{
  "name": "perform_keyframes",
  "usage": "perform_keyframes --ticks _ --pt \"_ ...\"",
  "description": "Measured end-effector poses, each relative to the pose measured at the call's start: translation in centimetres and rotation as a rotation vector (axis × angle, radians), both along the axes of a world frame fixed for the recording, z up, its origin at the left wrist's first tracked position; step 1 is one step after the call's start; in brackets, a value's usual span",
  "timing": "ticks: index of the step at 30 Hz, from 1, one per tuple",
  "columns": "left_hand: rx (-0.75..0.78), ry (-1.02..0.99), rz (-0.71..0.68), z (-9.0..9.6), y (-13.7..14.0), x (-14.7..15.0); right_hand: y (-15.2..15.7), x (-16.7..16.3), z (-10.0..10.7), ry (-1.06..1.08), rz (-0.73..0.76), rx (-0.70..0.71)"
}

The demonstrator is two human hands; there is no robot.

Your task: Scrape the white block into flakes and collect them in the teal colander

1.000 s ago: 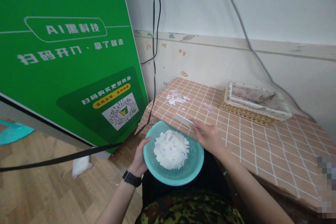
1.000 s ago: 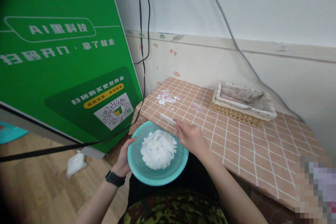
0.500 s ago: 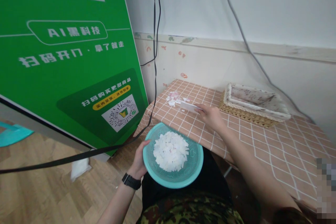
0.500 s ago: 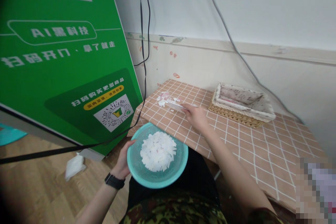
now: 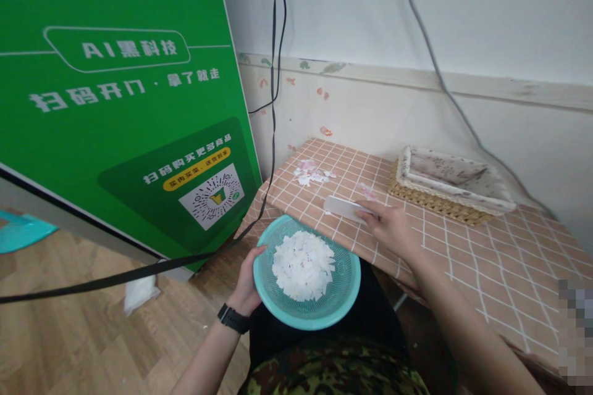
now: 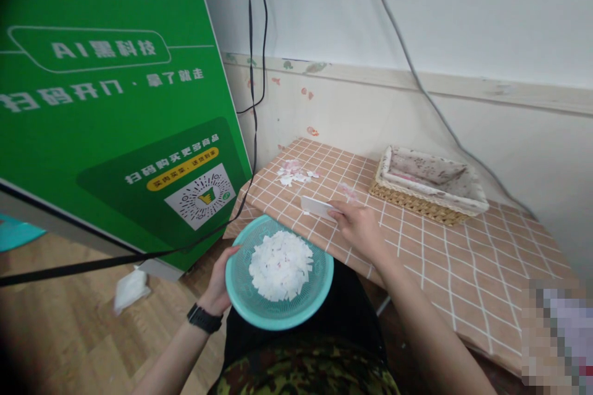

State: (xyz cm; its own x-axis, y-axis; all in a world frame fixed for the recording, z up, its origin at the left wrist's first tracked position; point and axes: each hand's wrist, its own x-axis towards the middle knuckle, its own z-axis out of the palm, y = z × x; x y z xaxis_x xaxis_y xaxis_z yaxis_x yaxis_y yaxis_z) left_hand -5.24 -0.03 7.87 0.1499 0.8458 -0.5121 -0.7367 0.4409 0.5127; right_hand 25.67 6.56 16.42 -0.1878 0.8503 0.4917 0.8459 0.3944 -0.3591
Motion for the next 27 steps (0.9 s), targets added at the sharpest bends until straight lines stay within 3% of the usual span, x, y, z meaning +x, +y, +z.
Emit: perform_keyframes --ticks 6,11,16,21,27 --pt "0.011 0.004 -0.001 -0.4 0.0 0.0 -2.1 -0.7 -1.4 -0.037 -0.120 0.114" --pt "-0.002 -0.001 -0.011 -0.1 0.1 0.0 -4.4 -2.6 -2.7 -0.173 0.037 0.106" --pt "-0.024 -0.008 0.000 0.3 0.1 0.0 -5.8 -4.8 -3.1 -0.105 0.194 0.090" --pt "-0.020 -0.009 -0.003 0.3 0.2 -0.1 -5.1 -5.4 -2.8 -0.027 0.217 0.108" --pt "-0.013 -0.011 -0.003 -0.1 0.3 -0.2 -2.4 -6.9 -2.5 -0.207 0.126 0.162"
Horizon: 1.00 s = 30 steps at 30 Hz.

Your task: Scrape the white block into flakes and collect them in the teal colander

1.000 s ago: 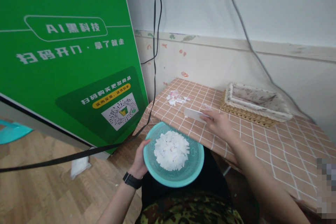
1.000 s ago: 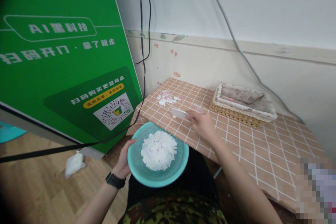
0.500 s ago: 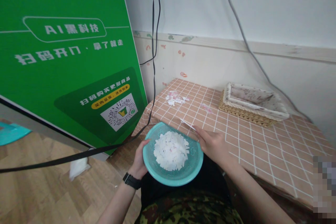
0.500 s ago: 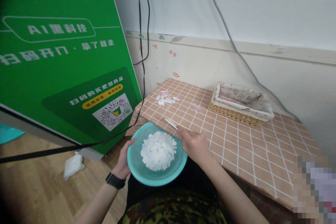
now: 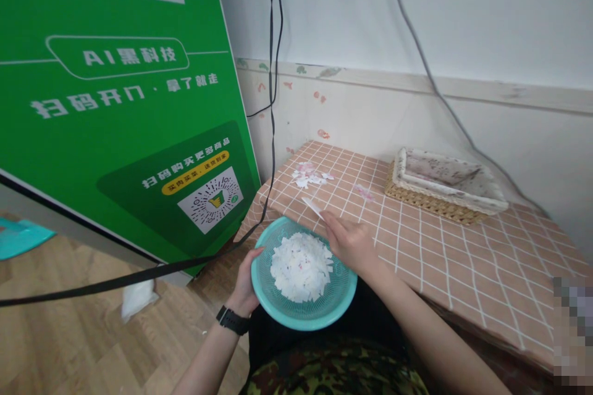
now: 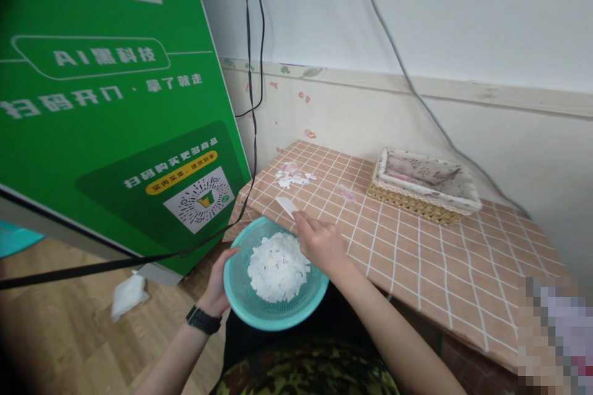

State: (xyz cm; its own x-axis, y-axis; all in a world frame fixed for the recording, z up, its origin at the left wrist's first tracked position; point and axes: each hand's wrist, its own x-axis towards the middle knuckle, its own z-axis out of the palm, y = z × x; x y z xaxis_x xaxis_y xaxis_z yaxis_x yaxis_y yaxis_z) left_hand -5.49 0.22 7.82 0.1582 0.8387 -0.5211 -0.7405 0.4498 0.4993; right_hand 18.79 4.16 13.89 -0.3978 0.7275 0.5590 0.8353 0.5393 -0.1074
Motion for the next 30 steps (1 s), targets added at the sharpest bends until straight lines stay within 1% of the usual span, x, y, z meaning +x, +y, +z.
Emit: perform_keyframes --ticks 3,7,9,14,17,21,26,30 --pt "0.005 0.017 -0.006 -0.5 0.0 -0.2 1.2 -2.0 0.5 -0.133 -0.015 -0.074" --pt "0.023 0.046 -0.009 -1.7 -0.2 -0.2 2.5 -4.2 1.5 -0.289 -0.084 -0.181" --pt "0.017 0.053 -0.012 -2.6 -0.4 0.0 2.9 -4.7 1.9 -0.328 -0.131 -0.223" --pt "-0.038 0.022 -0.083 -4.9 -1.1 0.7 3.6 -4.7 2.6 -0.382 -0.240 -0.301" --pt "-0.071 0.013 -0.111 -5.9 -1.5 1.1 3.9 -4.1 2.6 -0.389 -0.290 -0.315" --pt "-0.085 0.042 -0.102 -6.7 -1.6 1.1 4.2 -2.6 2.5 -0.372 -0.372 -0.317" --pt "-0.071 0.042 -0.057 -7.8 -1.8 1.1 4.6 0.6 2.1 -0.326 -0.495 -0.276" --pt "-0.056 0.027 -0.049 -8.3 -1.9 1.1 5.2 3.8 1.9 -0.206 -0.579 -0.200"
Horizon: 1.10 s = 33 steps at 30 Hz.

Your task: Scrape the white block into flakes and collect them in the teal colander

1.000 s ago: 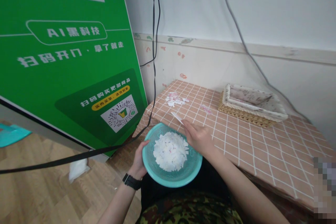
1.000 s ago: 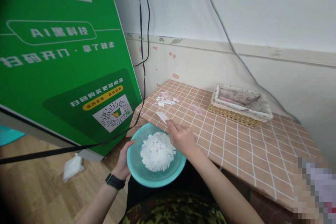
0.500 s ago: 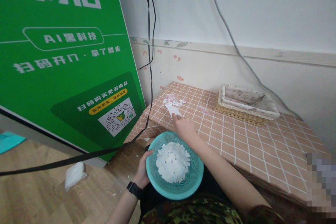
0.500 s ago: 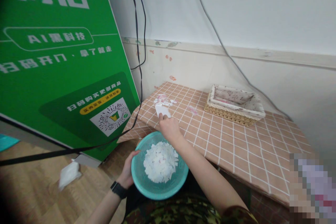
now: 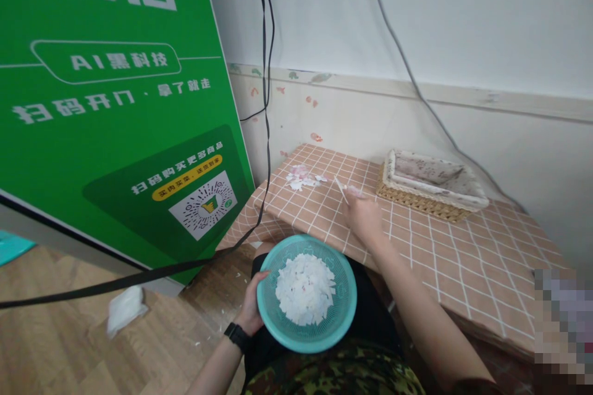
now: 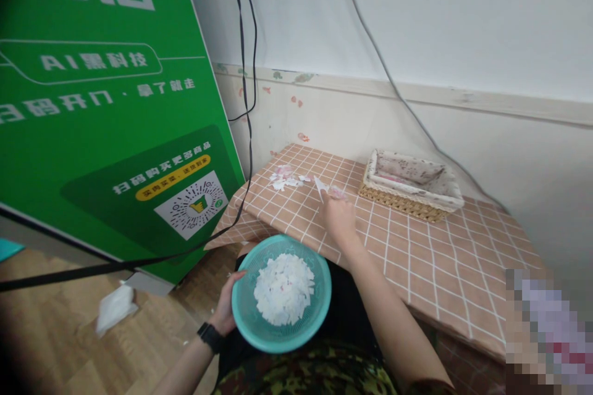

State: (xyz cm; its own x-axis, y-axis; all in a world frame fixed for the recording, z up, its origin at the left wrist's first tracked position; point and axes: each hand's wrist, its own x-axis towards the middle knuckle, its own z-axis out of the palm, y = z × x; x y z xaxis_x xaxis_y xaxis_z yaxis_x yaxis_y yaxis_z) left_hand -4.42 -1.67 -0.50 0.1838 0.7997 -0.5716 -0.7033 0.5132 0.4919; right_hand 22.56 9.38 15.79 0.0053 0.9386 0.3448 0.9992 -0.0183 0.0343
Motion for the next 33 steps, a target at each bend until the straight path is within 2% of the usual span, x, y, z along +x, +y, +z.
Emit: perform_keyframes --ticks 6,9,15,25,29,33 --pt "-0.006 -0.003 -0.001 -0.4 -0.1 -0.2 0.3 5.1 0.5 0.275 -0.082 0.220" --pt "-0.016 -0.017 -0.006 -0.5 0.0 -0.1 -0.7 6.7 0.5 0.286 -0.164 0.304" --pt "-0.014 -0.022 -0.016 -0.5 0.1 0.1 -1.7 6.4 -0.6 0.204 -0.182 0.237" --pt "-0.002 -0.004 0.007 -1.1 0.0 0.0 1.3 5.3 -0.3 0.317 -0.078 0.242" --pt "-0.026 0.001 -0.004 -0.8 0.0 0.1 1.6 6.1 0.1 0.271 -0.162 0.286" --pt "-0.029 -0.015 -0.011 -0.5 0.0 0.2 1.9 6.5 0.2 0.229 -0.193 0.220"
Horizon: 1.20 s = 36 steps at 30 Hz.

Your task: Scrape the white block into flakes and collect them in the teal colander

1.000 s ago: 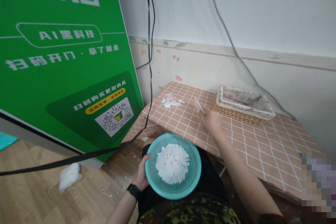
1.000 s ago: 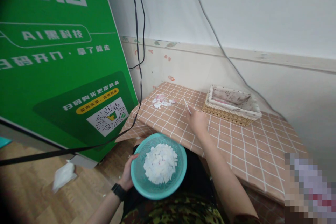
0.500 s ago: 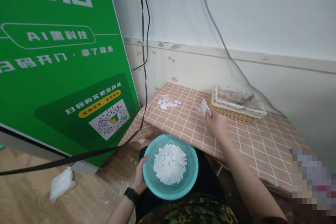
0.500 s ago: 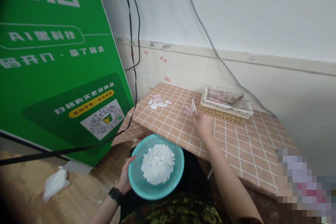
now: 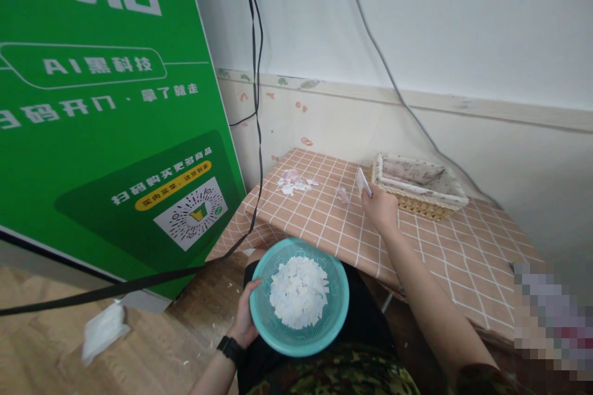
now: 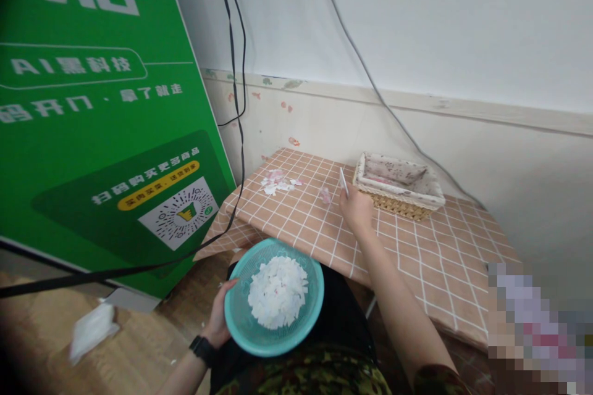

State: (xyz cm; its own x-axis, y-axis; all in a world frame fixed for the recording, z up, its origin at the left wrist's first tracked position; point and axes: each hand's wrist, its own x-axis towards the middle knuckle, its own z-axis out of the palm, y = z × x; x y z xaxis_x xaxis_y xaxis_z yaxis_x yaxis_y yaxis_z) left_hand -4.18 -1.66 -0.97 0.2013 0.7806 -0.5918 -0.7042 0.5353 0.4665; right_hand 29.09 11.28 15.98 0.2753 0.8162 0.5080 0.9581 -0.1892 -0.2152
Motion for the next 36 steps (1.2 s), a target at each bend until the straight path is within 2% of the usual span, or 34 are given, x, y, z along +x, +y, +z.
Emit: perform_keyframes --ticks 4,8,13,21,28,32,36 --pt "0.008 -0.004 0.017 0.0 0.0 0.0 0.3 0.1 0.2 0.058 0.063 -0.030" --pt "-0.001 -0.004 0.005 -0.1 -0.1 -0.1 0.9 0.0 0.9 0.144 0.141 0.035" --pt "0.008 -0.011 0.001 0.0 0.0 0.0 3.8 -1.3 1.7 0.308 0.278 0.019" --pt "-0.001 -0.052 -0.008 0.9 -0.1 0.0 8.9 -4.1 2.3 0.203 0.273 -0.109" --pt "-0.033 -0.068 -0.005 0.6 -0.1 -0.1 8.4 -3.7 2.8 0.250 0.367 -0.164" --pt "-0.025 -0.072 -0.020 0.6 0.0 0.0 8.1 -3.8 2.0 0.361 0.383 -0.107" --pt "-0.014 -0.067 -0.027 0.7 0.0 0.1 8.2 -4.2 1.0 0.488 0.458 -0.157"
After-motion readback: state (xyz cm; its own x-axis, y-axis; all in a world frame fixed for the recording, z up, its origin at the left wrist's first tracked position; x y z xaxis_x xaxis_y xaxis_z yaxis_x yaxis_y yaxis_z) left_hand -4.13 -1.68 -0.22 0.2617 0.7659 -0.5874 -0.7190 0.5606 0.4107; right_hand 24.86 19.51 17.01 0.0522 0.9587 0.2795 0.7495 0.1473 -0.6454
